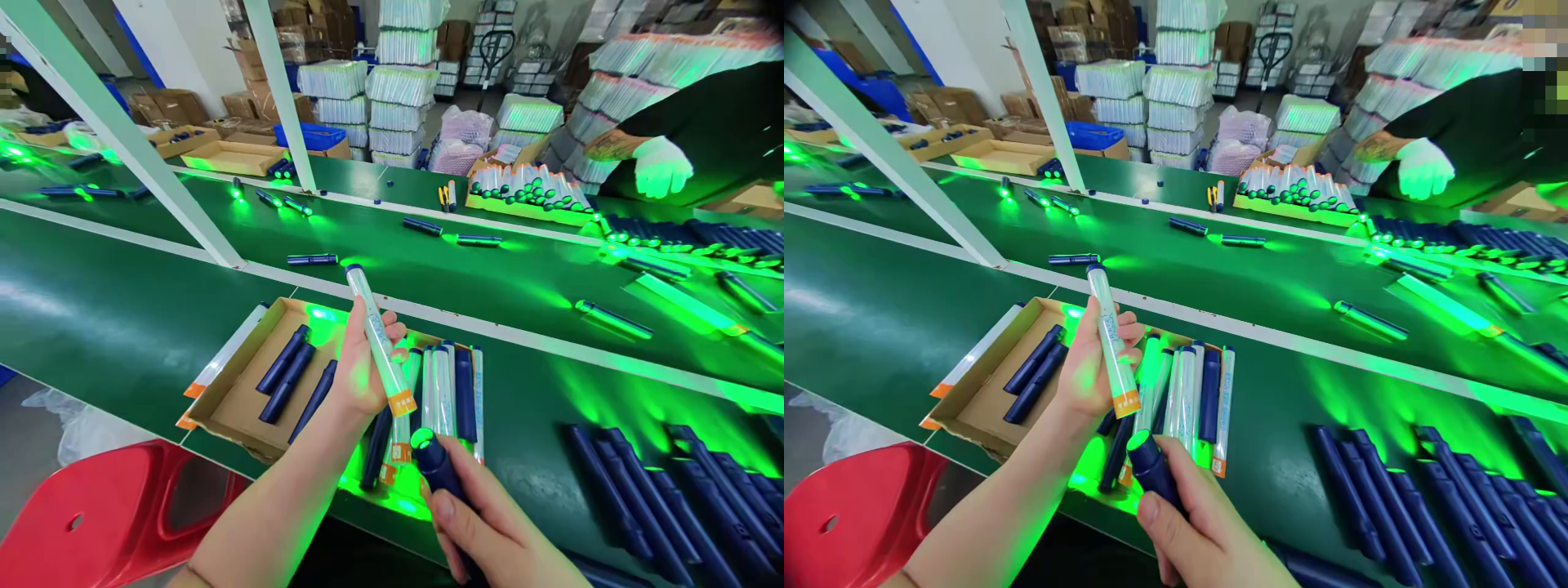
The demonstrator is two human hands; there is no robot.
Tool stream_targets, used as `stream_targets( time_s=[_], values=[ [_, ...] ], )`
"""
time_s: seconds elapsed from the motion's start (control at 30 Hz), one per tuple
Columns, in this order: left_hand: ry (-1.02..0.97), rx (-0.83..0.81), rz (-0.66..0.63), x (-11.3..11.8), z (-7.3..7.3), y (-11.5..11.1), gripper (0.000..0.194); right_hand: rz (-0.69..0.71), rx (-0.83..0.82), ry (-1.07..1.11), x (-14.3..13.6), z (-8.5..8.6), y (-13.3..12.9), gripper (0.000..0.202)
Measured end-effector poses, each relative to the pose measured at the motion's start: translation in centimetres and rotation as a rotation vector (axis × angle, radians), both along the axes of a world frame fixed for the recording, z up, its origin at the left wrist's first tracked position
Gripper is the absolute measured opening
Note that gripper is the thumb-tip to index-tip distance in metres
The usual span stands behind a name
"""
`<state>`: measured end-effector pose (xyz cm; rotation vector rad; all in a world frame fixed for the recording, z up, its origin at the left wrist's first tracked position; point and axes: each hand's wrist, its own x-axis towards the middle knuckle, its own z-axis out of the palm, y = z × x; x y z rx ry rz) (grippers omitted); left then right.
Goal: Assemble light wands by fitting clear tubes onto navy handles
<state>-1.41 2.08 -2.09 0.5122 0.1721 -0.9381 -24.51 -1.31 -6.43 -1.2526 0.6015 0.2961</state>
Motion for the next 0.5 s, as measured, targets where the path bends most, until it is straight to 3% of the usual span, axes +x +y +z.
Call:
stream_targets(
  time_s=[0.1,0.2,0.4,0.5],
  values=[
    [-0.003,-0.031,-0.033,-0.5,-0.6,0.0,0.037,0.029,-0.027,-0.075,1.1,0.5,0.2,0.074],
    [-0.076,-0.005,0.013,-0.9,-1.0,0.1,0.031,0.075,-0.034,-0.157,2.3,0.8,-0.2,0.061],
    [-0.285,0.173,0.213,-1.5,-0.6,0.1,0.047,0.01,-0.057,-0.097,3.3,0.6,0.1,0.054],
    [-0.377,0.297,0.215,-1.9,-0.4,-0.4,0.045,0.009,-0.072,-0.097,4.0,0.7,0.7,0.056]
  ],
)
